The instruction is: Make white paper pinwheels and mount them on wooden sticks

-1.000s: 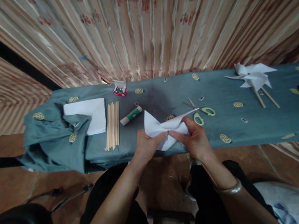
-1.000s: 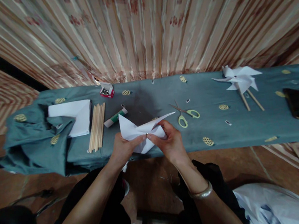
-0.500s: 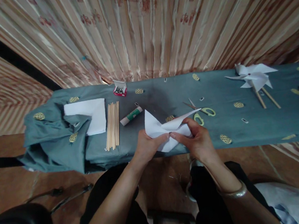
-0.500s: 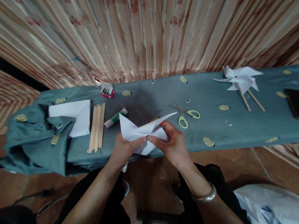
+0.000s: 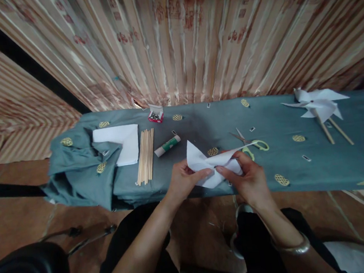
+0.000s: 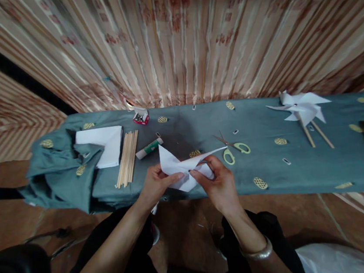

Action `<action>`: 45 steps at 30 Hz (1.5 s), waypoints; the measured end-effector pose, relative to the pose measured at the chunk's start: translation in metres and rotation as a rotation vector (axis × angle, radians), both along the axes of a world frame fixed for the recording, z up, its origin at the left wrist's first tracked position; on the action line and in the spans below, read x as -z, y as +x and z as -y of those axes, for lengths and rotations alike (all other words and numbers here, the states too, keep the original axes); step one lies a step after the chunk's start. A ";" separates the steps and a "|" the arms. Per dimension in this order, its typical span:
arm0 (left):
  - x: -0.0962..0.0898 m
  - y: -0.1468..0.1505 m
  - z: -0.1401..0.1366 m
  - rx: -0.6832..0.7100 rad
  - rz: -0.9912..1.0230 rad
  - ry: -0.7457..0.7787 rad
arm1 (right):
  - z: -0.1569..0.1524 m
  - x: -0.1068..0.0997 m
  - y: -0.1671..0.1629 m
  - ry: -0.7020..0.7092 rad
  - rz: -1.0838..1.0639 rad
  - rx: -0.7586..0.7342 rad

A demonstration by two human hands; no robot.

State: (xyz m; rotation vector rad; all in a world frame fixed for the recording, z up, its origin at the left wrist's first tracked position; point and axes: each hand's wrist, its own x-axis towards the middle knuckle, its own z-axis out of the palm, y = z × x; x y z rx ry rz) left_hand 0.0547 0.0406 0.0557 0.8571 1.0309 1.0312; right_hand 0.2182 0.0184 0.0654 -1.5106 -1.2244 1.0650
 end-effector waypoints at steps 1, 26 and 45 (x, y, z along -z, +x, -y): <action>0.000 -0.004 -0.002 -0.005 0.006 0.025 | 0.000 0.001 0.002 0.001 -0.006 0.004; 0.009 -0.102 -0.043 -0.026 -1.625 0.306 | 0.003 0.009 0.006 -0.003 -0.047 0.014; 0.003 -0.106 -0.034 -0.045 -1.690 0.210 | 0.003 0.000 0.002 0.011 0.041 0.011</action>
